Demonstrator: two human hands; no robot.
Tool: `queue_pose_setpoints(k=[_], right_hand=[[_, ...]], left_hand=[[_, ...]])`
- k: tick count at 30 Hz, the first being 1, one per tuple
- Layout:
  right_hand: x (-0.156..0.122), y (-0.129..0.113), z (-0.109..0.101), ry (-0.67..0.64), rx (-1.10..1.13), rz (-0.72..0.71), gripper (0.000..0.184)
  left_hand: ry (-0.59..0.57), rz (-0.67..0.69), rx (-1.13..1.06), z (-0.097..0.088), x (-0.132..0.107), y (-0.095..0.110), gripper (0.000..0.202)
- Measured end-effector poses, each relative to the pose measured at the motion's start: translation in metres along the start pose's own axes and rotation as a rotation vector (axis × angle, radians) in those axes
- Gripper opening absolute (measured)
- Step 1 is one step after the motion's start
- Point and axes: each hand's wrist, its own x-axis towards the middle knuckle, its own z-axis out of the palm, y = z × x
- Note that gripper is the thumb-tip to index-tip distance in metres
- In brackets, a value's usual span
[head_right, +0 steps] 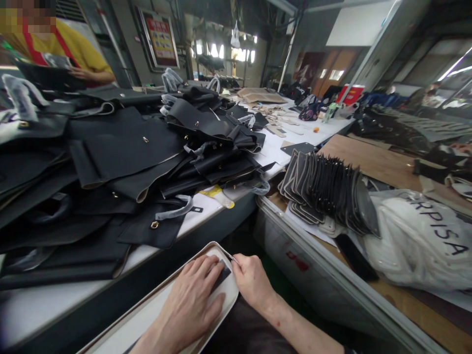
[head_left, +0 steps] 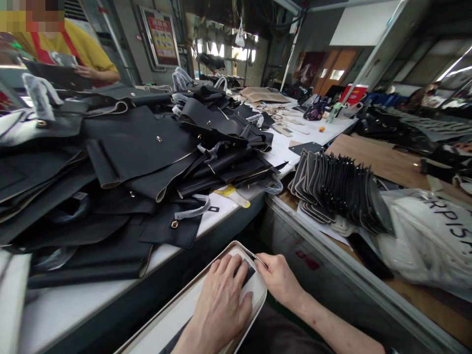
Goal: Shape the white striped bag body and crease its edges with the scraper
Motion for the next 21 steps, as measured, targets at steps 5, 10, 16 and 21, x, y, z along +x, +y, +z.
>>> queue_pose_setpoints(k=[5, 10, 16, 21], right_hand=[[-0.006, -0.003, -0.001, -0.032, 0.105, -0.024, 0.033], [-0.009, -0.002, 0.0, -0.02, 0.185, -0.072, 0.033], [-0.011, -0.001, 0.006, 0.107, 0.176, -0.103, 0.023], [-0.017, -0.003, 0.01, 0.115, 0.103, -0.099, 0.019]], left_hand=[[0.015, 0.001, -0.015, -0.001, 0.0, -0.002, 0.043], [0.029, -0.01, -0.015, 0.004, 0.0, -0.005, 0.046], [0.038, -0.006, -0.012, 0.005, 0.0, -0.006, 0.046], [0.048, 0.006, -0.011, 0.004, -0.001, -0.006, 0.047]])
